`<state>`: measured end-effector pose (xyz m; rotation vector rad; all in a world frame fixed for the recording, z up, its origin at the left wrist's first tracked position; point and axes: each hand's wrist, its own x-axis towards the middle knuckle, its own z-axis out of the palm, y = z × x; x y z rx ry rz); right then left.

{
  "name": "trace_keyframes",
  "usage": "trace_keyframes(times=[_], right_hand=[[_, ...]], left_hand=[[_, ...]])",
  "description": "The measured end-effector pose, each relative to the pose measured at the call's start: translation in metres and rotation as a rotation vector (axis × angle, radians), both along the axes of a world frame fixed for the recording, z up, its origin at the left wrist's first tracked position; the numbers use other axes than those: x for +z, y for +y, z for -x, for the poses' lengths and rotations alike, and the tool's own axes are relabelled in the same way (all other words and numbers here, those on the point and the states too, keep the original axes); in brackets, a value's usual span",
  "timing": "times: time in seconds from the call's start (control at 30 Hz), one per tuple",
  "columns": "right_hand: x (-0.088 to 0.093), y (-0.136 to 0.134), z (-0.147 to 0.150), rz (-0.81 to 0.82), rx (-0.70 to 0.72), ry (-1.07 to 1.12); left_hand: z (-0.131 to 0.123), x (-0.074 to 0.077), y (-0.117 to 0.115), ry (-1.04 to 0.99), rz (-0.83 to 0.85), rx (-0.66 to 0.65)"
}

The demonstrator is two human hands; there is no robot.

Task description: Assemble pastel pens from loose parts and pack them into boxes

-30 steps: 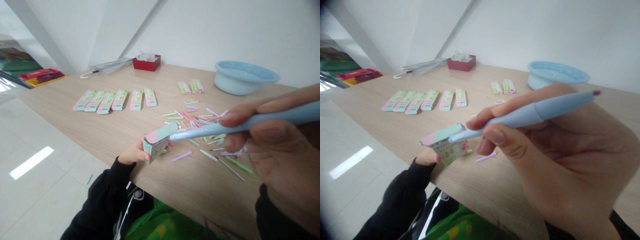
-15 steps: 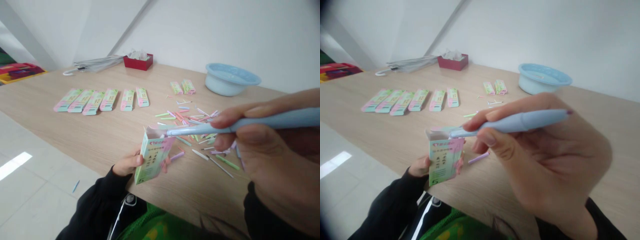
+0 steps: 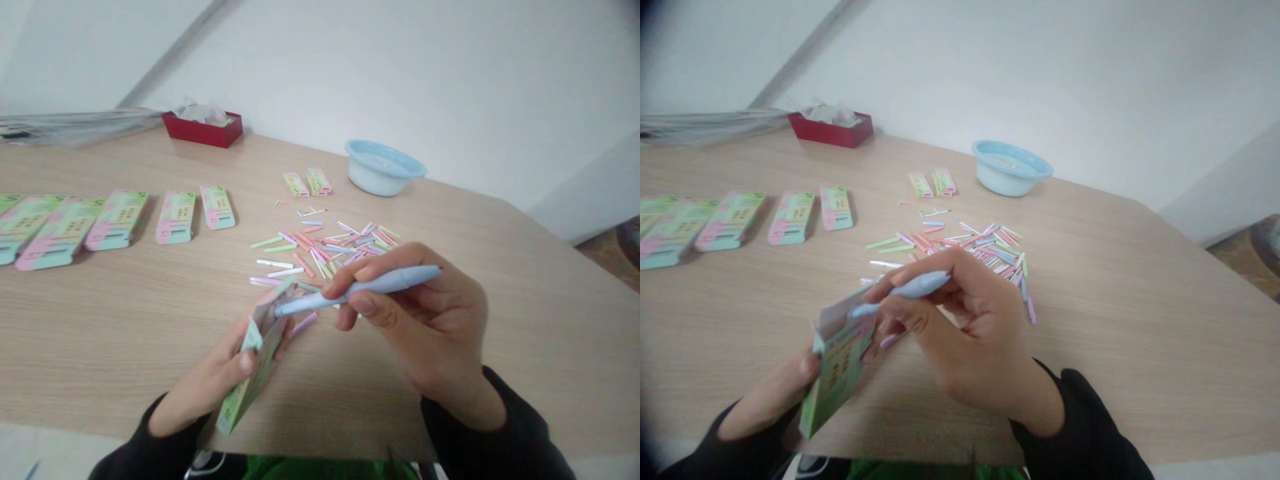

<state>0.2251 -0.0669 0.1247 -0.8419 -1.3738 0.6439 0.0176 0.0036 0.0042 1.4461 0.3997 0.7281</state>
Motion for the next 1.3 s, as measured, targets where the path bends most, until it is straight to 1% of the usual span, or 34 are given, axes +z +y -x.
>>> trace_keyframes(times=[0.07, 0.13, 0.2, 0.3, 0.37, 0.47, 0.53, 0.6, 0.67, 0.73, 0.83, 0.93, 1.0, 1.07, 1.17, 1.23, 1.3], right_hand=[[-0.005, -0.001, -0.002, -0.043, -0.03, -0.011], [-0.008, -0.003, -0.005, -0.048, -0.08, -0.032], [-0.01, -0.004, -0.007, -0.041, -0.126, -0.051], [-0.011, -0.007, -0.01, -0.032, -0.158, -0.071], [-0.011, -0.009, -0.01, -0.022, -0.151, -0.083], [-0.012, -0.012, -0.01, -0.004, -0.141, -0.051], [-0.013, -0.014, -0.009, 0.016, -0.136, -0.03], [-0.014, -0.015, -0.009, 0.027, -0.14, -0.016], [-0.015, -0.017, -0.009, 0.026, -0.166, 0.018], [-0.013, -0.019, -0.01, 0.051, -0.185, 0.045], [-0.009, -0.022, -0.012, 0.127, -0.135, 0.001], [-0.007, -0.024, -0.011, 0.163, -0.064, -0.076], [-0.007, -0.024, -0.009, 0.174, -0.035, -0.106], [-0.009, -0.023, -0.008, 0.196, -0.001, -0.14], [-0.013, -0.02, -0.007, 0.233, 0.077, -0.273], [-0.017, -0.017, -0.008, 0.246, 0.103, -0.396], [-0.021, -0.014, -0.007, 0.26, 0.107, -0.481]], left_hand=[[-0.004, 0.006, -0.001, 0.065, -0.091, -0.004], [-0.007, 0.01, -0.001, 0.098, -0.106, -0.058], [-0.008, 0.011, -0.001, 0.096, -0.081, -0.116], [-0.011, 0.006, -0.003, 0.012, -0.008, -0.169], [-0.014, 0.004, -0.004, -0.045, -0.001, -0.139], [-0.02, 0.005, -0.005, -0.016, -0.083, -0.054], [-0.024, 0.008, -0.004, 0.027, -0.172, -0.062], [-0.028, 0.009, -0.003, 0.039, -0.246, -0.107], [-0.031, 0.007, -0.003, 0.018, -0.256, -0.109], [-0.033, 0.004, -0.004, -0.039, -0.218, -0.106], [-0.034, 0.002, -0.007, -0.127, -0.127, -0.131], [-0.034, 0.003, -0.007, -0.132, -0.079, -0.143], [-0.034, 0.005, -0.005, -0.116, -0.122, -0.133], [-0.034, 0.006, -0.003, -0.116, -0.212, -0.129], [-0.033, 0.008, -0.003, -0.133, -0.339, -0.107], [-0.033, 0.008, -0.004, -0.11, -0.355, -0.085], [-0.032, 0.008, -0.006, -0.086, -0.318, -0.081]])
